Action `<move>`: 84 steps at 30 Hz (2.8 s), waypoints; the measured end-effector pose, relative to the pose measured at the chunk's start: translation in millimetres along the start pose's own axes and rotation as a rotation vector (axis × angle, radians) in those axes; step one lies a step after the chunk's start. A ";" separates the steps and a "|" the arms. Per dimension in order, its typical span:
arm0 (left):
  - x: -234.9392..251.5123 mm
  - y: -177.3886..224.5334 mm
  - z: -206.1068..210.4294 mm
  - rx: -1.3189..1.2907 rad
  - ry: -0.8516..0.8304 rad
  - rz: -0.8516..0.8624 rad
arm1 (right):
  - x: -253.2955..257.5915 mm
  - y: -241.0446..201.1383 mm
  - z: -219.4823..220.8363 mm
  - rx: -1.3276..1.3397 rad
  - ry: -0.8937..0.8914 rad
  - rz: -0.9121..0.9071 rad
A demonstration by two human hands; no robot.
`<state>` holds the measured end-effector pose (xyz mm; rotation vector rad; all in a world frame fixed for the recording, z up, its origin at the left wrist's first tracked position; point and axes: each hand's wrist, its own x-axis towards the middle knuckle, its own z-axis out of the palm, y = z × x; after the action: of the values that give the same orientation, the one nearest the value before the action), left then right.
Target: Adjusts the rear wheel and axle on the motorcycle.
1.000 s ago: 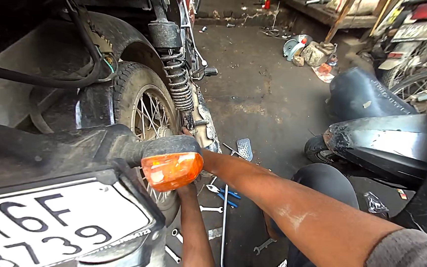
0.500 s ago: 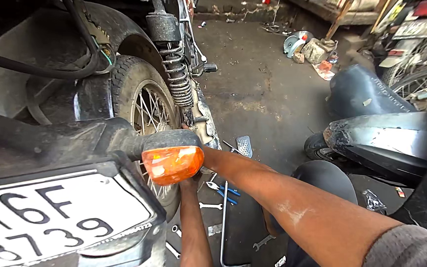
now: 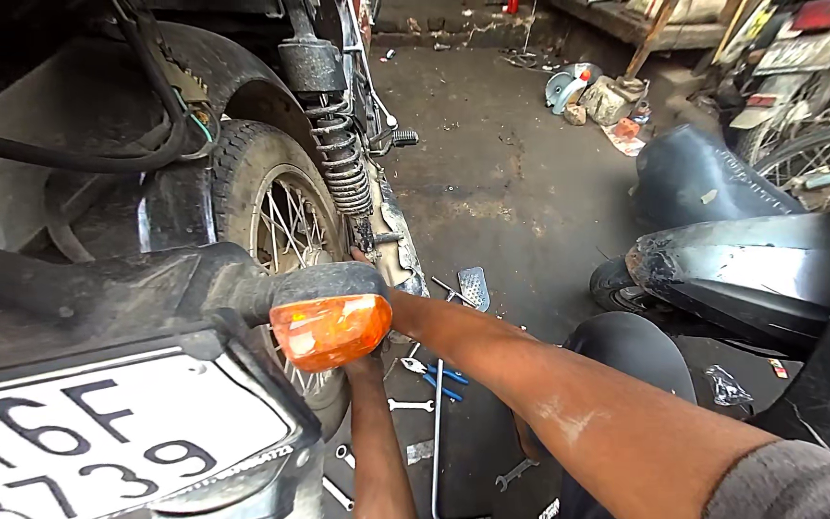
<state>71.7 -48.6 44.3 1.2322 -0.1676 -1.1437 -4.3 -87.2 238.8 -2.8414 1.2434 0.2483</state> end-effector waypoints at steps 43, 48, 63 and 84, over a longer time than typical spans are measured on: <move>1.2 -2.4 7.4 0.044 -0.024 -0.080 | 18.1 1.5 1.9 -0.029 -0.111 -0.025; -10.0 -0.5 14.4 0.025 0.063 0.098 | 22.1 1.7 12.3 -0.008 -0.035 -0.016; 6.7 -5.3 8.2 0.063 0.011 -0.032 | 14.7 -0.3 -0.8 -0.018 -0.106 -0.018; 0.5 -6.3 11.6 0.124 0.044 0.037 | 18.9 -0.1 1.2 -0.019 -0.116 -0.006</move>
<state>60.7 -55.8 43.5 1.3576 -0.2299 -1.0859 8.2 -100.8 234.6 -2.8000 1.2170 0.4209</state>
